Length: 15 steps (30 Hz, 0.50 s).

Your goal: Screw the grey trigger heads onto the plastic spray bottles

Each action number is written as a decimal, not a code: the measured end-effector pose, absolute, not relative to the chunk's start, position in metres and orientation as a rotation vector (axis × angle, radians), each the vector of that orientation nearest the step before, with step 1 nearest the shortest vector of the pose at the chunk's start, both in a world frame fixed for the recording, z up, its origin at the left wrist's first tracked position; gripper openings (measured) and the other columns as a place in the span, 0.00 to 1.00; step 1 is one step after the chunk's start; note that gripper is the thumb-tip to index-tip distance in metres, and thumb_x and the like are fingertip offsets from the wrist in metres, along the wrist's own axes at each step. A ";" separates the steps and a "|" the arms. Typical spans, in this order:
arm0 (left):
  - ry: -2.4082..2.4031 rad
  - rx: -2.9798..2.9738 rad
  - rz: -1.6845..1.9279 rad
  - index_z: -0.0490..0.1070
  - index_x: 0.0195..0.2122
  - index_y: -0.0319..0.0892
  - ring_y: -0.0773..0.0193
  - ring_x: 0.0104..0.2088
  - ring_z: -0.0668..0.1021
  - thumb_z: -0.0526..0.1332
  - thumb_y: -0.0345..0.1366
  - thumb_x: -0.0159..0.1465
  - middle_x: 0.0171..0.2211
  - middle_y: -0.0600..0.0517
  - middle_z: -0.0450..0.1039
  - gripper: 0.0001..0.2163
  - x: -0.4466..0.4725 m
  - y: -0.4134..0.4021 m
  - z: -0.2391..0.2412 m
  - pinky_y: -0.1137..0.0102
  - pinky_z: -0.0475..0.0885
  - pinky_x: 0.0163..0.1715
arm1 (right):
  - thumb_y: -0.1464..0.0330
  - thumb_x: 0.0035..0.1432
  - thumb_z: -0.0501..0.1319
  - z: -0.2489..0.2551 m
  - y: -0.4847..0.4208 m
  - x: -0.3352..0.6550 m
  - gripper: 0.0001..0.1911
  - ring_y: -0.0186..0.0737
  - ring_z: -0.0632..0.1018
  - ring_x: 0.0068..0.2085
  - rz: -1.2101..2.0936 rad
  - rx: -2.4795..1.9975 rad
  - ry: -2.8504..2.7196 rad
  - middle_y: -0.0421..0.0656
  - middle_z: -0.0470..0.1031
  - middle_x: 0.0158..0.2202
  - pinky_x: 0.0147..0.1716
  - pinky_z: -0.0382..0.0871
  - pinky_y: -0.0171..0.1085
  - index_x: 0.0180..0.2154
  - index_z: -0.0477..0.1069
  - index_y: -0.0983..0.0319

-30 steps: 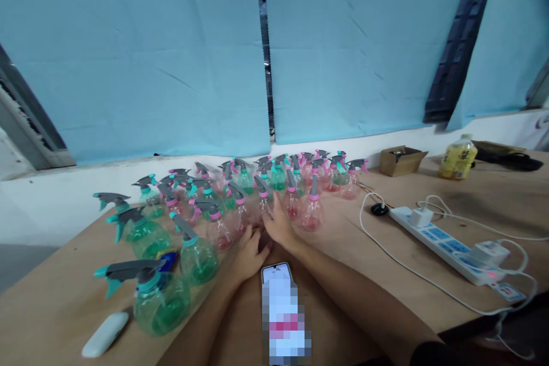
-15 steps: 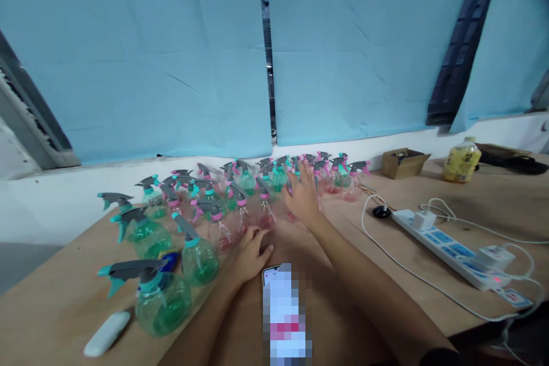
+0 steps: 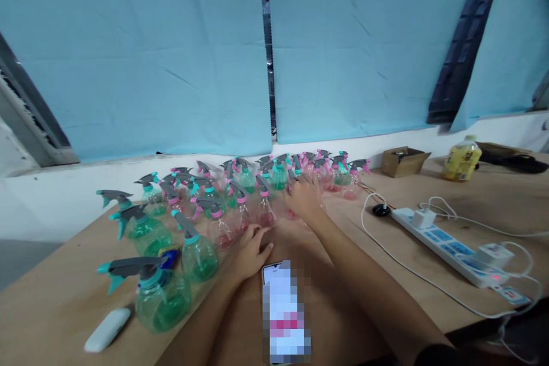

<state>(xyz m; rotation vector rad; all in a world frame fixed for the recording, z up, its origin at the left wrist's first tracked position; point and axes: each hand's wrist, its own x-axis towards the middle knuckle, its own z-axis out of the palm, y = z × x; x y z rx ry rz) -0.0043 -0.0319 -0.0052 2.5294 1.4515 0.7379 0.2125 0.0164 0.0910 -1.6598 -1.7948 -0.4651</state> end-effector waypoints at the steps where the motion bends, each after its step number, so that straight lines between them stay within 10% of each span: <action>1: 1.452 2.529 0.733 0.64 0.59 0.51 0.54 0.53 0.72 0.54 0.48 0.66 0.54 0.47 0.64 0.21 -0.005 -0.032 -0.005 0.60 0.67 0.55 | 0.63 0.62 0.52 0.091 0.017 0.213 0.18 0.53 0.70 0.53 -0.468 -1.655 -1.790 0.55 0.77 0.43 0.60 0.42 0.55 0.41 0.78 0.64; 15: 1.450 2.451 0.727 0.65 0.60 0.52 0.55 0.53 0.72 0.56 0.48 0.65 0.54 0.48 0.63 0.22 -0.004 -0.031 -0.005 0.61 0.67 0.55 | 0.69 0.58 0.57 0.078 0.025 0.215 0.11 0.49 0.70 0.45 -0.487 -1.338 -1.675 0.47 0.76 0.32 0.58 0.47 0.56 0.32 0.78 0.59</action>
